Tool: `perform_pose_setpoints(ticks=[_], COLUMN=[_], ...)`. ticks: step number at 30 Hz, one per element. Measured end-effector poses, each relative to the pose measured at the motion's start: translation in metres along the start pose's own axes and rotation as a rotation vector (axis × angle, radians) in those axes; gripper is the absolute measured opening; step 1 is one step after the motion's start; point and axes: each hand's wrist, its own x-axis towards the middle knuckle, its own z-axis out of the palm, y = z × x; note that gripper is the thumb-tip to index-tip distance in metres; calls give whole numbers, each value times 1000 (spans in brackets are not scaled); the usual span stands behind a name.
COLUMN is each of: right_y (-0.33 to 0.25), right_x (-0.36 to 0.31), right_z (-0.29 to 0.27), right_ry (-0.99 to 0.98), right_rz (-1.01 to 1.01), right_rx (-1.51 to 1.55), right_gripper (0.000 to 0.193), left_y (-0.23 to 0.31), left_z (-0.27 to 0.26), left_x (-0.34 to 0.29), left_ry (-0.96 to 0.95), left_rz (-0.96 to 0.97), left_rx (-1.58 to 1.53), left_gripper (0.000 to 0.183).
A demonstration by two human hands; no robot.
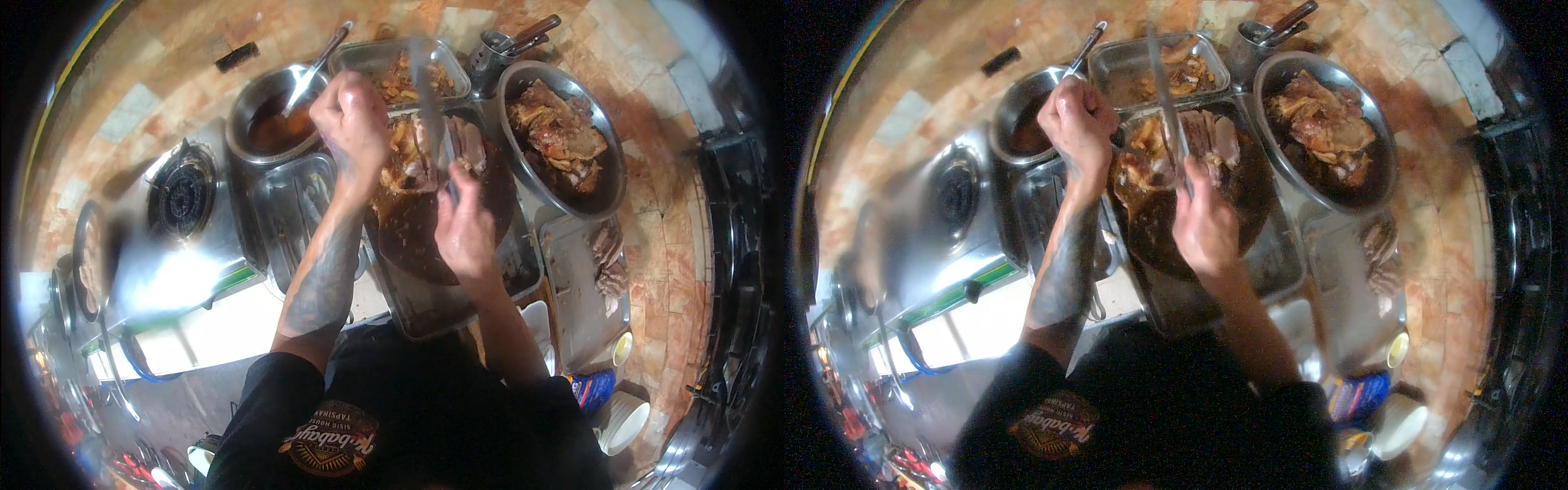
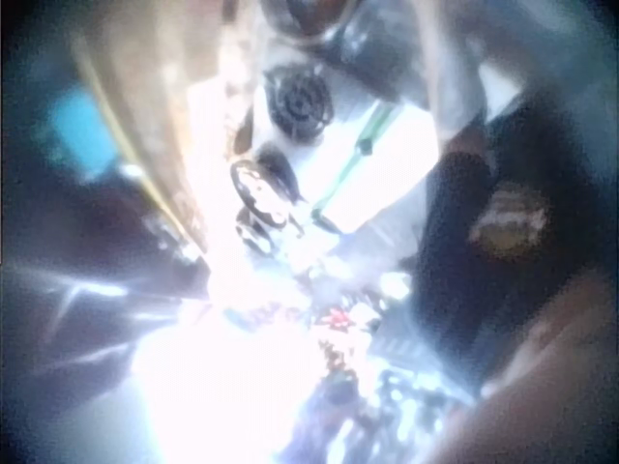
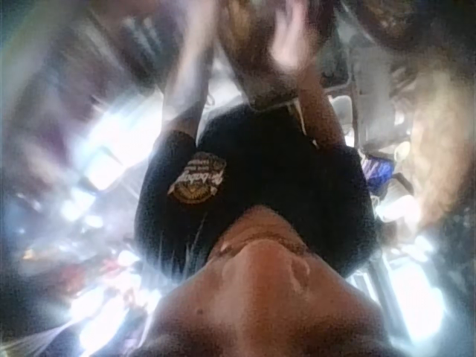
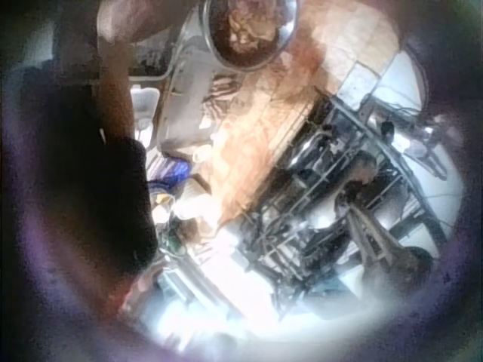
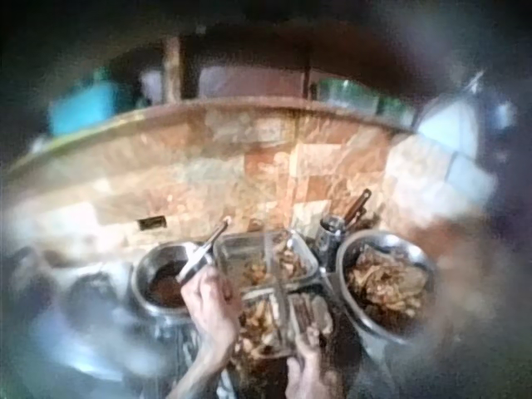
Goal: The person carves cooked meat from a large bone using a knife and fork, placing the sliced pieces into a metal tray. The person then uses tongs to arrange the sliced meat in the tray and adds sauce from a small bowl.
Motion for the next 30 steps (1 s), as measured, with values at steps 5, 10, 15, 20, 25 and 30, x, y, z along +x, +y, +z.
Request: perform_pose_setpoints(ticks=[5, 10, 15, 20, 25, 30], right_y=[18, 30, 4, -13, 6, 17], right_x=[-6, -3, -9, -5, -13, -64], right_z=[-2, -6, -6, -4, 11, -2], right_ry=[-350, -280, -131, -174, -178, -127], right_rz=[305, 194, 118, 136, 90, 23], right_rx=[-19, 123, -20, -22, -76, -58], right_gripper=[48, 48, 47, 46, 47, 43], left_y=[17, 19, -9, -8, -1, -10], left_z=[-21, -39, -18, -13, -9, -12], left_x=[3, 11, 9, 6, 5, 13], left_ry=[-24, 73, 78, 1, 20, 63], left_rz=[175, -6, -112, -24, -1, 21], left_rx=[176, -12, -241, -152, -91, -63], left_gripper=[32, 33, 32, 37, 37, 37])
